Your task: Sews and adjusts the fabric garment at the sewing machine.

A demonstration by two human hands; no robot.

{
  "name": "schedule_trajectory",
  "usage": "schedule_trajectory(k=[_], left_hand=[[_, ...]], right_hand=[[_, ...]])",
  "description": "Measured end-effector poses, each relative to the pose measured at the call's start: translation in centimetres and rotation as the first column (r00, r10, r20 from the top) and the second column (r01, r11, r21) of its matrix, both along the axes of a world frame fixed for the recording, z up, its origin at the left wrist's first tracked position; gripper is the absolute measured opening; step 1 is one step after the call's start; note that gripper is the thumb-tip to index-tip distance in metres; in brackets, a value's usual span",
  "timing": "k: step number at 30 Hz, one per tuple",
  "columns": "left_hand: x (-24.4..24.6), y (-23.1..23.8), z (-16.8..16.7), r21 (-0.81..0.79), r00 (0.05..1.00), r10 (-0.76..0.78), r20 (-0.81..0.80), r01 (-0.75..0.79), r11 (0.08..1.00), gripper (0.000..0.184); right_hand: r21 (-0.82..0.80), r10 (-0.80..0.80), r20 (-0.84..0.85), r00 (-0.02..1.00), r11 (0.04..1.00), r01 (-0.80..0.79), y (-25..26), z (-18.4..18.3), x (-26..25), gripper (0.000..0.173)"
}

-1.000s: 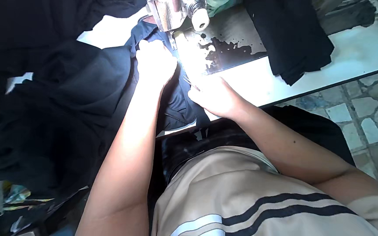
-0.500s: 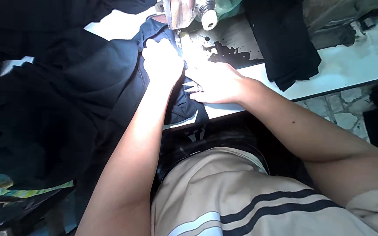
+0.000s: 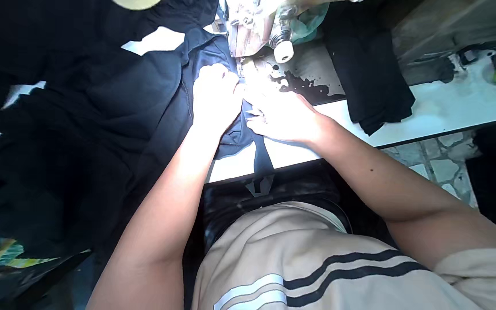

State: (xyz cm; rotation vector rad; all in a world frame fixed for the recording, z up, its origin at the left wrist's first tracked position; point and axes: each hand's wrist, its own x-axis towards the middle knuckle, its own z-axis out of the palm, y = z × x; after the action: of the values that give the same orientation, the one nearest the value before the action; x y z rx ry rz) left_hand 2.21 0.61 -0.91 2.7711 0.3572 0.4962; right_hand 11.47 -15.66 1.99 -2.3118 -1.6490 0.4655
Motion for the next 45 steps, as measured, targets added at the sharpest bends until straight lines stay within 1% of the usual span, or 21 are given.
schedule_trajectory(k=[6,9,11,12,13,15,18,19,21,24,29,31,32,33,34,35,38,39,40,42,45], left_hand=[[0.3,0.6,-0.2,0.014,1.0,-0.007,0.029,0.007,1.0,0.033],[0.4,0.5,-0.4,0.029,0.999,-0.014,0.035,0.013,1.0,0.034],[0.4,0.5,-0.4,0.03,0.999,-0.027,0.045,0.025,0.999,0.033],[0.4,0.6,-0.3,0.028,0.998,-0.035,0.047,0.034,0.999,0.033],[0.4,0.6,-0.3,0.021,0.998,-0.04,0.044,0.039,0.999,0.033],[0.2,0.4,-0.3,0.004,0.999,-0.042,0.023,0.042,0.999,0.035],[-0.4,0.2,-0.2,0.031,0.999,-0.042,-0.028,0.043,0.999,0.043],[-0.6,0.1,-0.1,0.038,0.998,-0.04,-0.046,0.042,0.998,0.046],[-0.6,0.1,-0.1,0.048,0.997,-0.042,-0.066,0.045,0.998,0.048],[-0.6,0.2,-0.2,0.053,0.996,-0.054,-0.072,0.058,0.997,0.048],[-0.5,0.4,0.0,0.054,0.996,-0.061,-0.069,0.065,0.996,0.049],[-0.5,0.5,-0.1,0.052,0.995,-0.062,-0.077,0.066,0.996,0.05],[-0.5,0.6,-0.1,0.048,0.995,-0.061,-0.083,0.065,0.997,0.05],[-0.5,0.5,-0.1,0.052,0.995,-0.062,-0.082,0.067,0.996,0.05],[-0.5,0.5,-0.2,0.058,0.995,-0.065,-0.079,0.07,0.996,0.05],[-0.6,0.5,-0.2,0.064,0.995,-0.067,-0.078,0.072,0.995,0.05],[-0.5,0.7,-0.4,0.082,0.996,-0.078,-0.052,0.082,0.993,0.05],[-0.5,0.8,-0.5,0.085,0.996,-0.083,-0.041,0.086,0.993,0.049],[-0.4,0.9,-0.6,0.086,0.995,-0.09,-0.032,0.092,0.992,0.049],[-0.1,1.0,-0.6,0.087,0.995,-0.094,-0.04,0.097,0.991,0.05],[-0.3,1.3,-0.5,0.091,0.995,-0.093,-0.043,0.097,0.991,0.05]], right_hand=[[-0.085,-0.06,-0.004,0.998,0.995,0.06,0.5,0.5,-0.4,0.061],[-0.092,-0.066,-0.036,0.997,0.994,0.063,0.2,0.8,-0.4,0.054],[0.058,-0.095,-0.054,0.994,0.994,0.098,-1.4,1.2,-0.3,0.044],[0.196,-0.126,-0.057,0.99,0.971,0.135,-2.8,1.6,0.0,0.038],[0.326,-0.181,-0.042,0.982,0.927,0.185,-4.7,2.0,0.6,0.036],[0.517,-0.373,0.051,0.926,0.804,0.295,-9.5,2.9,3.2,0.035],[0.672,-0.711,0.105,0.695,0.566,0.478,-16.4,2.6,9.1,0.037],[0.669,-0.78,0.105,0.617,0.515,0.537,-17.9,1.9,10.6,0.043],[0.594,-0.82,0.162,0.549,0.525,0.61,-19.7,0.1,11.8,0.052],[0.585,-0.816,0.244,0.524,0.555,0.591,-20.6,-2.8,12.0,0.057],[0.638,-0.821,0.204,0.533,0.524,0.564,-20.4,-3.2,12.0,0.055],[0.546,-0.83,0.201,0.52,0.535,0.644,-20.0,-2.5,11.4,0.05],[0.427,-0.832,0.203,0.516,0.549,0.718,-19.7,-1.8,10.9,0.048],[0.303,-0.824,0.193,0.533,0.567,0.766,-19.7,-1.3,10.9,0.046],[0.233,-0.814,0.185,0.55,0.58,0.78,-19.9,-0.7,11.1,0.045],[0.22,-0.813,0.185,0.552,0.582,0.783,-20.2,0.0,11.4,0.045],[0.385,-0.832,0.112,0.543,0.54,0.749,-20.9,2.5,11.2,0.045],[0.476,-0.823,0.071,0.564,0.525,0.705,-20.6,2.9,10.5,0.044],[0.558,-0.782,0.056,0.621,0.54,0.63,-19.8,3.1,9.2,0.041],[0.626,-0.618,0.091,0.781,0.645,0.438,-17.2,3.6,5.4,0.037],[0.569,-0.26,0.089,0.961,0.806,0.165,-12.3,2.2,-2.0,0.029]])
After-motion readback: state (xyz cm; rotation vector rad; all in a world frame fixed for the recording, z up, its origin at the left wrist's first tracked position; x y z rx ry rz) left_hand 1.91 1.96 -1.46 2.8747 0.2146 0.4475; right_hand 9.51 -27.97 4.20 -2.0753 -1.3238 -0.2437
